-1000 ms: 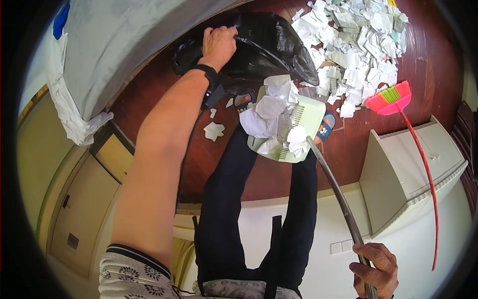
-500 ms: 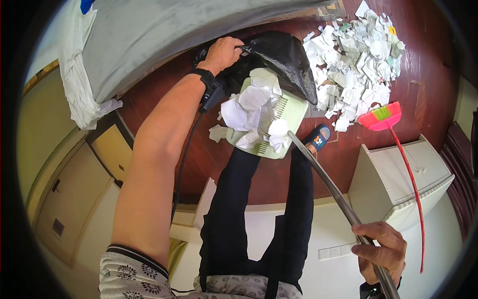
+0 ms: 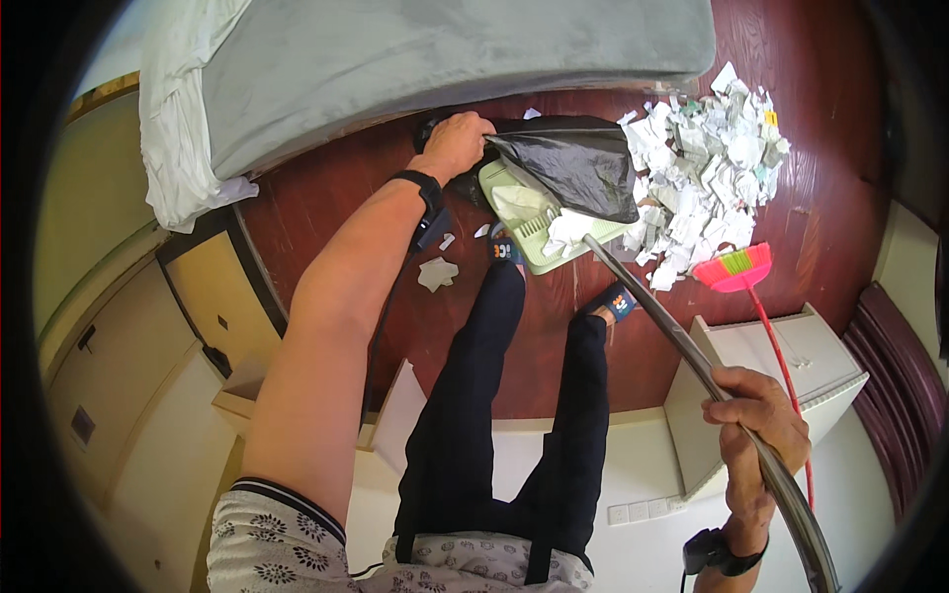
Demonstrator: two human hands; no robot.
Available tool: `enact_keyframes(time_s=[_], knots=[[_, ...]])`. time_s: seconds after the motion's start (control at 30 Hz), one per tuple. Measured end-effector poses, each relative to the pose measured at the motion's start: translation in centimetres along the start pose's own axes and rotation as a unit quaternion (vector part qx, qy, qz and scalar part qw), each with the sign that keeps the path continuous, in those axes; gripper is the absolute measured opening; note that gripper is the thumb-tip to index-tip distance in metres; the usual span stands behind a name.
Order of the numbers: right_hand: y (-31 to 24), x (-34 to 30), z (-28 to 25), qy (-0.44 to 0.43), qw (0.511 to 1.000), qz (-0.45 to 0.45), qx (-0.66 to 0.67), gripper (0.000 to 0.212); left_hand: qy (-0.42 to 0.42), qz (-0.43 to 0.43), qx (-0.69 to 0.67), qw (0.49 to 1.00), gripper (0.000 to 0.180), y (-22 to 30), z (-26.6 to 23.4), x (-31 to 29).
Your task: Sweeping up paper scraps from the floor and putting them in a trash bag.
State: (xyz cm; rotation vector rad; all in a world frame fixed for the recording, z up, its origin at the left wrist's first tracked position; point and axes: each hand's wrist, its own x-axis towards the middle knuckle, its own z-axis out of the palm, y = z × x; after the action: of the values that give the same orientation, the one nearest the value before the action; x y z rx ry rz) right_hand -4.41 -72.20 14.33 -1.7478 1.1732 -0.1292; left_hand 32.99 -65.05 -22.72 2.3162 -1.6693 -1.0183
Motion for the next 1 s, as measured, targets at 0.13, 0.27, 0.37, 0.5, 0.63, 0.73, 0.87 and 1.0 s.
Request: enact_keyframes(time_s=[0.13, 0.27, 0.37, 0.5, 0.63, 0.73, 0.87, 1.0], knots=[[-1.4, 1.3, 1.6, 0.006, 0.999, 0.012, -0.049, 0.016, 0.026, -0.018, -0.057, 0.998, 0.022, 0.6, -0.7, -0.9], [-3.8, 4.8, 4.4, -0.018, 0.999, 0.037, 0.002, 0.011, 0.057, -0.044, -0.145, 0.987, 0.025, 1.0, -1.6, -2.4], [-6.7, 7.7, 6.5, 0.001, 0.997, 0.051, 0.066, 0.030, 0.072, -0.084, -0.196, 0.974, 0.025, 0.8, -2.0, -3.0], [-9.6, 10.8, 8.0, 0.053, 0.997, 0.023, 0.056, 0.038, 0.115, -0.083, -0.222, 0.965, 0.023, 1.9, -3.5, -3.7], [-8.7, 13.9, 11.8, 0.007, 0.999, -0.019, -0.026, 0.040, 0.088, -0.100, -0.251, 0.959, 0.020, 1.0, -3.3, -5.1], [-12.3, 14.9, 11.1, 0.056, 0.998, 0.013, 0.036, 0.038, 0.094, -0.119, -0.239, 0.959, 0.019, 0.0, -3.3, -6.8], [-12.3, 14.9, 12.2, 0.028, 0.998, -0.006, 0.053, 0.037, 0.087, -0.132, -0.234, 0.959, 0.021, -0.4, -3.9, -8.4], [-12.9, 15.1, 13.3, -0.009, 1.000, -0.001, -0.025, 0.035, 0.105, -0.138, -0.218, 0.960, 0.022, -0.7, -4.0, -9.2]])
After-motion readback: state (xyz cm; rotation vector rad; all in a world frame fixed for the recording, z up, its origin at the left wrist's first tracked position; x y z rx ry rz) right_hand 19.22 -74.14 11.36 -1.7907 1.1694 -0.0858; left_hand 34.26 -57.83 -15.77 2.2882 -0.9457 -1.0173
